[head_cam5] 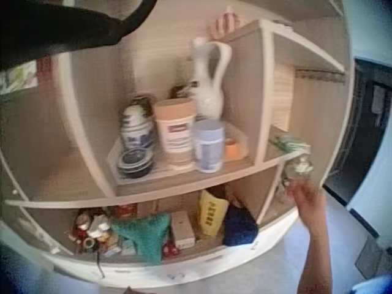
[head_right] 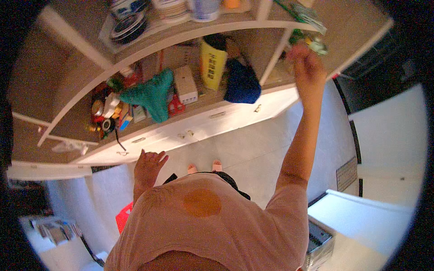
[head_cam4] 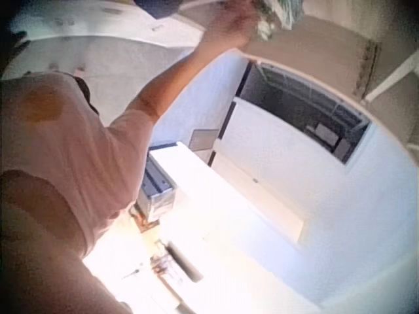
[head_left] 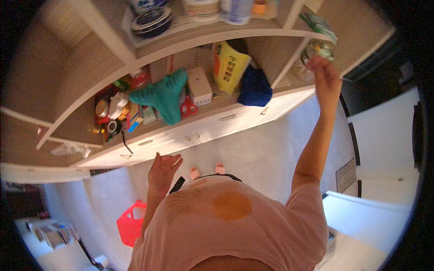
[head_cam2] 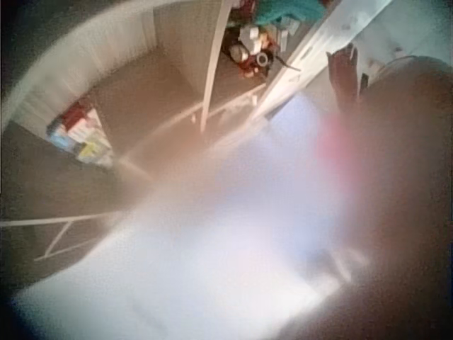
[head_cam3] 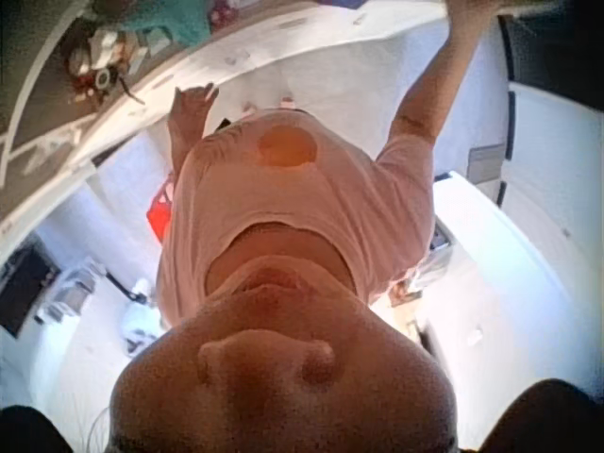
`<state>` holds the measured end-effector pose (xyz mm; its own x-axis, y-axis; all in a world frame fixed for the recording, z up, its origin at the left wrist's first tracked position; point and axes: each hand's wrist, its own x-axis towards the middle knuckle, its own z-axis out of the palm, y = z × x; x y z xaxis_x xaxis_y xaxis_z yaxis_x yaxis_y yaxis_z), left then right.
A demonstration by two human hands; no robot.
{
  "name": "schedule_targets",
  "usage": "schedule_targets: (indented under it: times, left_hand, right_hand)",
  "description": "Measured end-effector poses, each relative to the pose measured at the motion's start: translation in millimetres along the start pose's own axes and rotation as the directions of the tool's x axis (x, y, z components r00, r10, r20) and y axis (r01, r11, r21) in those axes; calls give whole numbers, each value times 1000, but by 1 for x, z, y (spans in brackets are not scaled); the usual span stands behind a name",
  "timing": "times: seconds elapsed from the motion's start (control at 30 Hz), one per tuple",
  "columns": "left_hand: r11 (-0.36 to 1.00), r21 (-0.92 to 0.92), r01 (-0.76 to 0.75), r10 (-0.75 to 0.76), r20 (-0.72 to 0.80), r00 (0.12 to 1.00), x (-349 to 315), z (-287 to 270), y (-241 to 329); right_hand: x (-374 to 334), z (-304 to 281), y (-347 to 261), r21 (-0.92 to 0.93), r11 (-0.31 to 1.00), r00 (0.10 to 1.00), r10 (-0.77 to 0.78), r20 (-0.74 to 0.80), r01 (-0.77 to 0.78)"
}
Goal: The person removes various items from a wooden cabinet, including boxes, bottles, and a jar, placing them on the floor or holding them. They then wipe the empty shelves with a cloth and a dark cloth. Finally, the person places some of the items back onto the cleaned shelves.
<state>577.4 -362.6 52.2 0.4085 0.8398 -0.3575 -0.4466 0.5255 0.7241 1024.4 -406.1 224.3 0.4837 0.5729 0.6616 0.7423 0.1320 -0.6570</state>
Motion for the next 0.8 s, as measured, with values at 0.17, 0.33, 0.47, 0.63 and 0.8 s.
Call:
schedule_targets:
  times: [0.17, 0.33, 0.47, 0.63, 0.8]
  left_hand:
    - [993, -10, 121, -119, 105, 987, -13, 43, 26]
    - [970, 156, 188, -188, -13, 982, -11, 46, 21]
    - [970, 81, 231, -229, -38, 973, -11, 35, 21]
    - [968, 241, -66, 4, 251, 968, -1, -20, 7]
    - [824, 514, -239, 128, 242, 962, -9, 62, 46]
  right_hand:
    - [-80, 91, 80, -84, 961, 898, 275, 344, -263]
    - [-104, 153, 73, -606, 793, 913, 293, 283, -66]
    - [-110, 162, 117, -621, 779, 921, 303, 244, -91]
    - [-83, 93, 141, 464, 618, 762, 598, 247, -635]
    - [-65, 44, -12, 806, 79, 719, 508, 474, -587]
